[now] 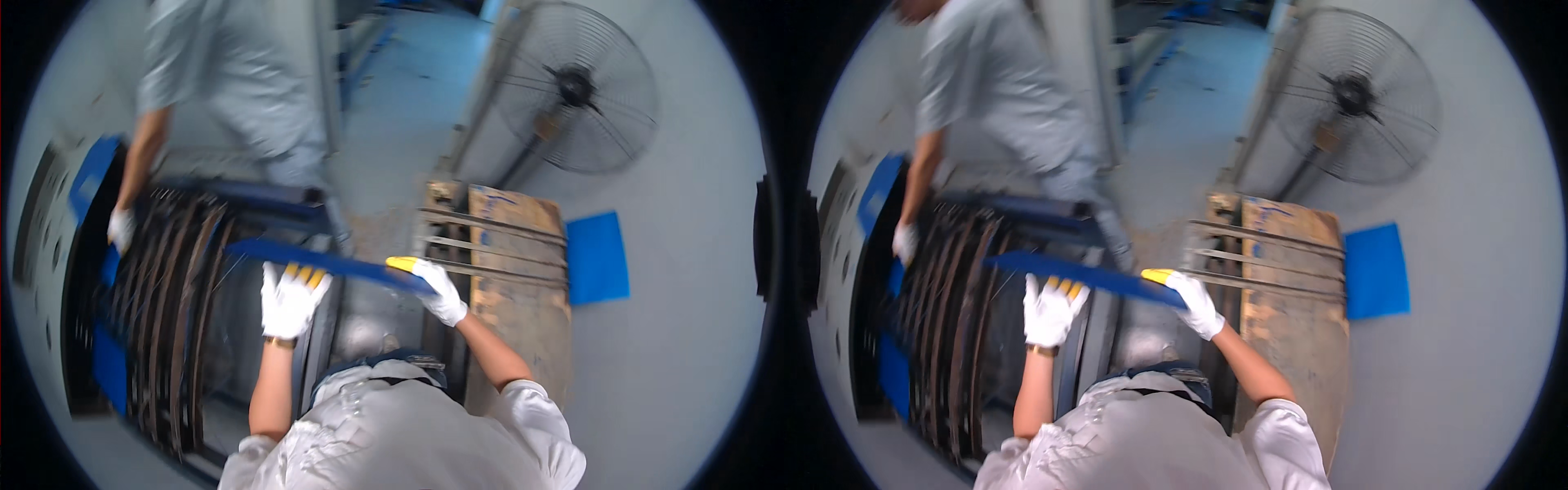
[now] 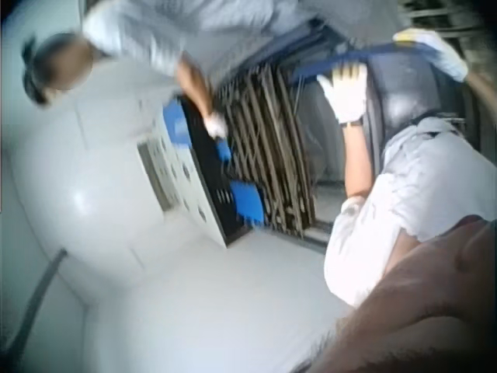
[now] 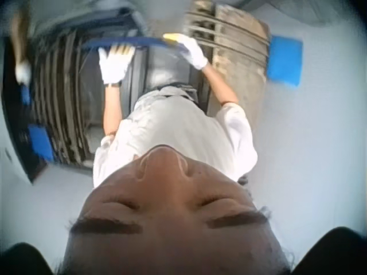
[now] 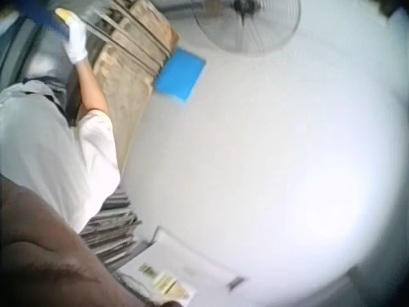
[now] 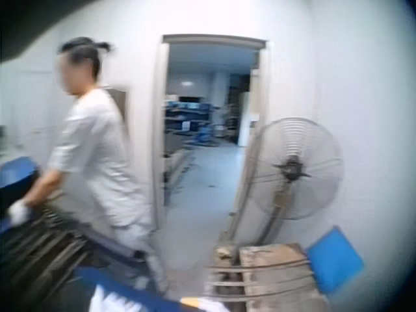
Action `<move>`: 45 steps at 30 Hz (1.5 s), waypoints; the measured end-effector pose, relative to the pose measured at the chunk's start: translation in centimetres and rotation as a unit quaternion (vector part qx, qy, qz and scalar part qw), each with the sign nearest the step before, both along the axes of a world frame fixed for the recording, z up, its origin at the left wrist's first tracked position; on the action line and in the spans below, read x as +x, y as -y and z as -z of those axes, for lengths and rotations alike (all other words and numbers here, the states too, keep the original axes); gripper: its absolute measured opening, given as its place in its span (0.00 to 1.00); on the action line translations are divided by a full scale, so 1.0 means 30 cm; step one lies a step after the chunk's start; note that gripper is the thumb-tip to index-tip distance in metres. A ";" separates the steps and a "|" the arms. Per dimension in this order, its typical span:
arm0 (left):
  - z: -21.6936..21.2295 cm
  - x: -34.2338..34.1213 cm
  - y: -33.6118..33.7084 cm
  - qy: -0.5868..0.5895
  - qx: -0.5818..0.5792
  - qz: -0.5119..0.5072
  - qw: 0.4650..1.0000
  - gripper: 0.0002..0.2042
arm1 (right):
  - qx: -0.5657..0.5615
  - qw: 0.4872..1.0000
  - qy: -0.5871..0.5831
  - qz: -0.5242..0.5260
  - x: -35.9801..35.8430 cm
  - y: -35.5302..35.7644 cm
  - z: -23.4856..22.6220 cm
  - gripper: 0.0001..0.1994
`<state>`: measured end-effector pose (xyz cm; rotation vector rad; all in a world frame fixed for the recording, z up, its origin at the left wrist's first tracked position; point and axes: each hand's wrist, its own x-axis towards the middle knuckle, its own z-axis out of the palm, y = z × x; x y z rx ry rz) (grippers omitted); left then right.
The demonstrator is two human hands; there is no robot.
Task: The person repeatedly picks up blue rectangular plates from a wooden pallet and places them onto a metal rack. A coworker is also seen placing plates onto the rack. The task involves continuous pick-and-place motions to load the rack with the blue plates.
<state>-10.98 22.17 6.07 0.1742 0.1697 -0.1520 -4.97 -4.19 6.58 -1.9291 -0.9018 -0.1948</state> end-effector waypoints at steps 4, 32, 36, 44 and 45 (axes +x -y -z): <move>0.068 0.030 0.246 -0.092 0.036 0.069 0.993 0.26 | 0.067 0.923 -0.349 0.147 0.000 0.408 0.237 0.11; 0.375 -0.070 0.420 -0.241 0.117 0.084 0.960 0.15 | 0.093 0.637 -0.291 0.708 -0.060 1.689 0.381 0.07; 0.418 -0.098 0.415 -0.255 0.115 0.086 0.956 0.15 | 0.139 0.623 -0.303 0.708 -0.080 1.716 0.383 0.08; 0.472 -0.197 0.351 -0.278 0.096 0.035 0.955 0.16 | -0.085 0.688 -0.364 0.622 -0.104 1.779 0.482 0.15; 0.482 -0.204 0.344 -0.281 0.101 0.031 0.954 0.17 | -0.162 0.667 -0.390 0.614 -0.126 1.797 0.493 0.20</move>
